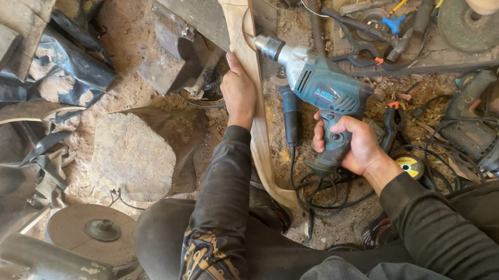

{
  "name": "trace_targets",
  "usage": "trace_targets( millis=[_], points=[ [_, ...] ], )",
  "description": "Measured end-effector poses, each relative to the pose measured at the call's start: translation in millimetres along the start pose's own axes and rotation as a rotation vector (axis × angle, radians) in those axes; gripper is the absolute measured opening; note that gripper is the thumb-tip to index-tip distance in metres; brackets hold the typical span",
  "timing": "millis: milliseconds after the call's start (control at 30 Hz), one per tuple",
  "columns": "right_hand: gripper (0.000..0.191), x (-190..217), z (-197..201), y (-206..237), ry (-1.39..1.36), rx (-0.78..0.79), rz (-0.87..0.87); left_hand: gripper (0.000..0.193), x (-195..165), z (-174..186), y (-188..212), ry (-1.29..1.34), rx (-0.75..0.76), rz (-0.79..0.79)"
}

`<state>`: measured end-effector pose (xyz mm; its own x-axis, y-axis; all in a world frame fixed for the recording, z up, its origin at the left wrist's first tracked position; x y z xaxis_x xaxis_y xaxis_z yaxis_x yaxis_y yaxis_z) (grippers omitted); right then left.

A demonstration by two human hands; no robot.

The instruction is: The person uses a corded drill to carve a curved pattern into a piece of wood. They change the drill bit mid-task and continue drilling along a marked line on the wood.

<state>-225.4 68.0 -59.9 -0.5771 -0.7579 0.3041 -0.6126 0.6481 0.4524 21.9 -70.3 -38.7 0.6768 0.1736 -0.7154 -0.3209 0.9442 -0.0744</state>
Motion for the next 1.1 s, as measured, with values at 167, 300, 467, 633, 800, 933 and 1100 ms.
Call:
trace_targets(
  millis=[167, 300, 467, 633, 800, 933, 1100],
  points=[
    [0.042, 14.1, 0.5, 5.4, 0.059, -0.031, -0.024, 0.091, -0.2, 3.2, -6.1, -0.086, 0.060, -0.038],
    [0.041, 22.6, 0.4, 7.1, 0.094, -0.041, -0.023, 0.089, -4.3, 5.5, -9.9, -0.169, 0.061, -0.180],
    [0.042, 25.0, 3.1, 8.6, 0.072, -0.036, -0.063, 0.086, -3.6, 6.8, -16.5, -0.196, 0.078, -0.238],
    [0.041, 24.1, 4.1, 7.9, 0.048, -0.037, -0.086, 0.086, -1.1, 4.7, -13.7, -0.162, 0.074, -0.175],
    [0.042, 17.8, 4.5, 4.2, 0.024, -0.065, -0.091, 0.088, 3.7, -8.2, -7.3, -0.096, 0.033, -0.098],
    [0.040, 16.9, 0.6, 3.7, 0.034, -0.042, -0.071, 0.088, 4.1, -10.9, -7.1, -0.087, -0.008, -0.072],
    [0.041, 15.8, 4.7, 5.8, 0.023, -0.048, -0.083, 0.089, 0.0, -7.4, -3.5, -0.086, 0.044, -0.070]
  ],
)
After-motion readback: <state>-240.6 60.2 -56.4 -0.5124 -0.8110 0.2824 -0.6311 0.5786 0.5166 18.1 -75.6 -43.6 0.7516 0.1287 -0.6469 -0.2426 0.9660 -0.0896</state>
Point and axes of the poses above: each hand's wrist, its own y-axis away from the middle knuckle, its own z-axis out of the back of the hand, x = y × z, the point moved 10 cm from there along -y, towards the middle knuckle, and after that the axes turned 15 degrees about -z, right-handed, at the moved point
